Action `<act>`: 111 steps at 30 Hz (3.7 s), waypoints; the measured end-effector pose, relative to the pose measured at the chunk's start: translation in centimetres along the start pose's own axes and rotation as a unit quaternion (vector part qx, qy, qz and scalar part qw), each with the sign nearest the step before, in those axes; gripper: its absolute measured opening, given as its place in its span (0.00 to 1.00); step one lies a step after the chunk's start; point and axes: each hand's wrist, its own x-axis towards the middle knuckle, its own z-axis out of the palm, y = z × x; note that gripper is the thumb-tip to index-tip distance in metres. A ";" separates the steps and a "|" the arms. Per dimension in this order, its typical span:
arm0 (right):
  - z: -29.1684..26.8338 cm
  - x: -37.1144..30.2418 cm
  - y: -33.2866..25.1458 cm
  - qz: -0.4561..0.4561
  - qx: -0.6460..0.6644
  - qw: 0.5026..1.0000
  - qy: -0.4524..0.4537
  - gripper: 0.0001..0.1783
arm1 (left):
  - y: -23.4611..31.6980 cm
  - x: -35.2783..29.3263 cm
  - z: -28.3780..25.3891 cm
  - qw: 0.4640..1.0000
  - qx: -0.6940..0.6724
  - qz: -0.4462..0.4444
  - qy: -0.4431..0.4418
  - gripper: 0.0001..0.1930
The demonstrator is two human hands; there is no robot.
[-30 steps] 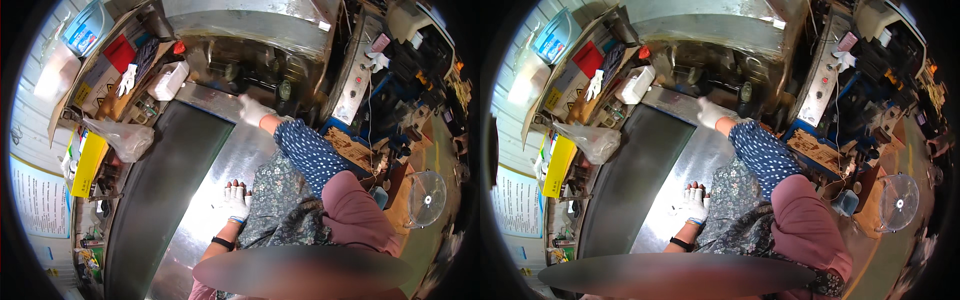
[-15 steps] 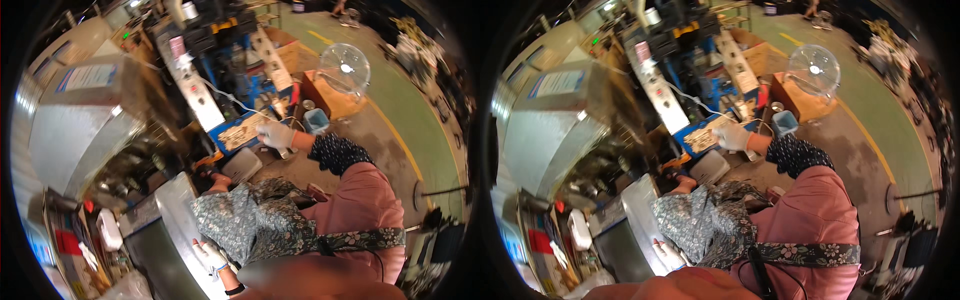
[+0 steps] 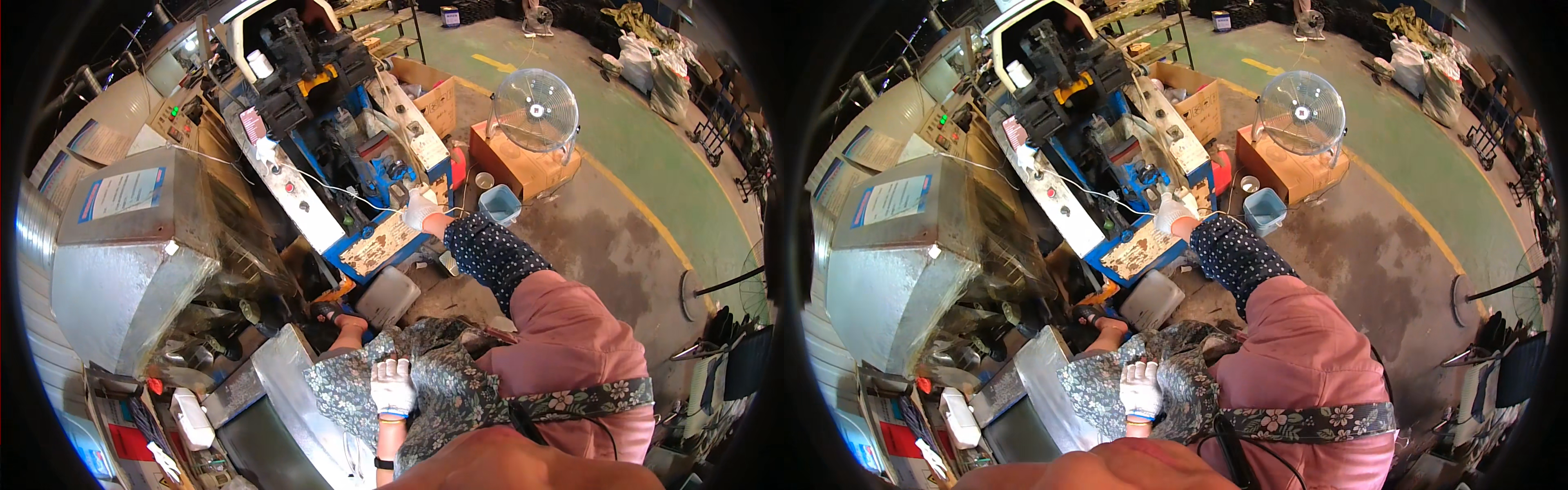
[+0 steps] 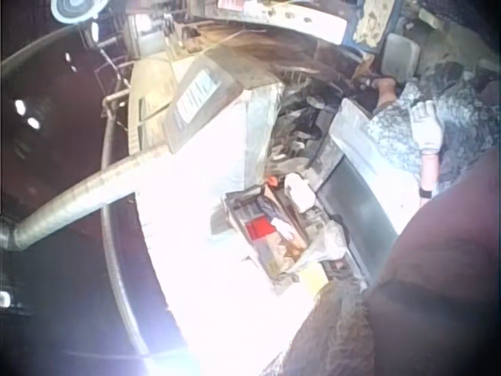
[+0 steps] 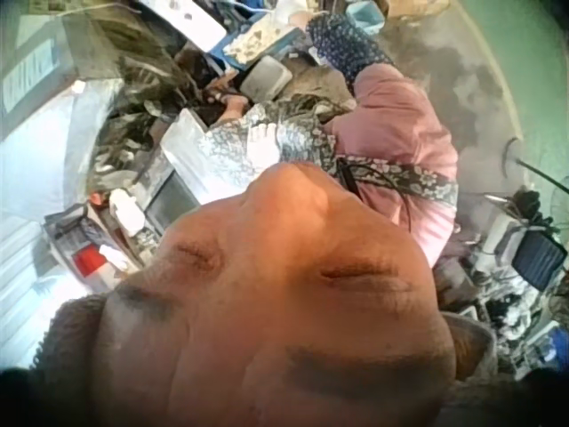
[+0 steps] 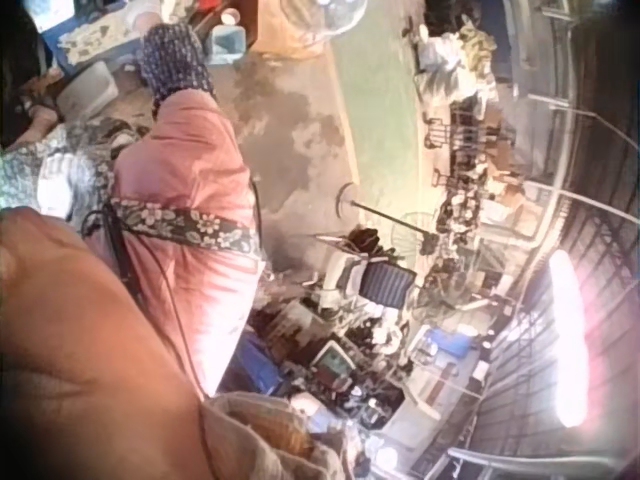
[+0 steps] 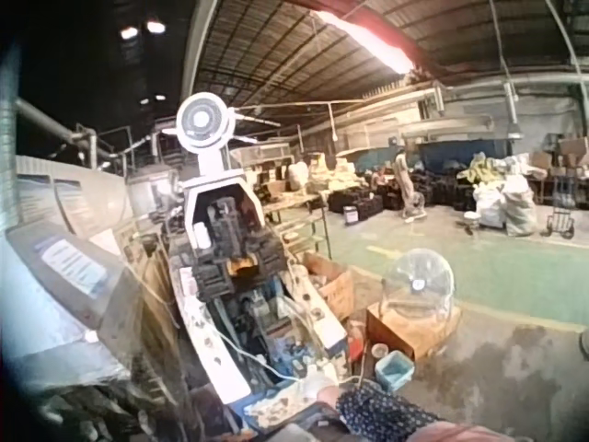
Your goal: Inspecting and manipulating shoe components on an assembly line conveyor.
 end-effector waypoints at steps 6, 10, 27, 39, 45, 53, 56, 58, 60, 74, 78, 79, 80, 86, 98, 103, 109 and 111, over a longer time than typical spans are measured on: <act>0.3 0.8 1.5 0.011 0.154 0.988 -0.006 0.24 | -0.2 0.6 -0.2 0.997 -0.047 -0.017 -0.053 0.15; -1.0 0.0 1.9 -0.021 0.205 0.979 -0.009 0.22 | 0.9 1.8 -1.2 0.994 -0.040 -0.046 -0.096 0.17; -1.8 0.1 0.6 -0.193 -0.260 0.944 -0.059 0.18 | 0.0 7.6 -17.0 0.860 -0.500 -0.013 -0.095 0.16; 1.8 2.5 2.7 -0.122 -0.069 0.988 0.064 0.20 | 8.8 22.0 -34.8 0.832 -0.315 0.457 0.023 0.20; 0.0 1.4 1.1 -0.048 -0.071 0.996 0.003 0.22 | 11.9 22.1 -32.7 0.764 -0.348 0.543 0.035 0.20; -0.4 0.9 1.0 -0.083 -0.110 0.990 0.008 0.17 | 15.5 19.4 -31.0 0.694 -0.414 0.587 0.057 0.20; -0.4 0.9 1.0 -0.173 -0.227 0.958 -0.009 0.16 | 15.4 18.5 -30.2 0.682 -0.438 0.584 0.046 0.20; -0.5 0.8 0.8 -0.185 -0.250 0.950 -0.014 0.16 | 14.9 18.0 -29.7 0.678 -0.457 0.575 0.026 0.20; -0.7 0.6 0.6 -0.116 -0.147 0.982 -0.007 0.20 | 13.8 17.4 -29.1 0.675 -0.478 0.563 0.002 0.20; -0.3 0.5 0.8 -0.198 -0.270 0.942 0.012 0.15 | -12.6 17.9 6.8 0.903 0.075 -0.131 -0.402 0.21; -0.4 0.2 0.7 -0.191 -0.265 0.945 0.011 0.14 | -18.1 15.3 20.6 0.829 0.134 -0.178 -0.514 0.22; -0.4 0.1 0.7 -0.201 -0.270 0.941 0.023 0.14 | -18.4 14.6 22.6 0.820 0.144 -0.176 -0.525 0.22; -0.5 0.0 0.6 -0.209 -0.255 0.944 0.023 0.14 | -19.0 14.2 23.9 0.814 0.151 -0.178 -0.532 0.22; -1.0 -0.2 0.3 -0.234 -0.328 0.915 0.000 0.14 | -19.1 13.2 24.9 0.775 0.181 -0.112 -0.595 0.24; -0.1 0.5 0.8 -0.093 -0.070 0.993 0.028 0.21 | -3.9 16.3 -13.7 0.956 -0.209 0.130 -0.157 0.24; 0.0 0.8 0.9 -0.133 -0.171 0.976 0.012 0.18 | 3.7 17.1 -26.2 0.904 -0.176 0.390 0.022 0.24; 1.5 2.3 1.9 -0.165 -0.197 0.966 0.013 0.18 | 8.4 18.4 -27.8 0.836 -0.006 0.512 0.195 0.25; 2.2 2.8 2.2 -0.153 -0.174 0.973 0.019 0.18 | 8.9 18.2 -27.1 0.815 0.037 0.523 0.247 0.26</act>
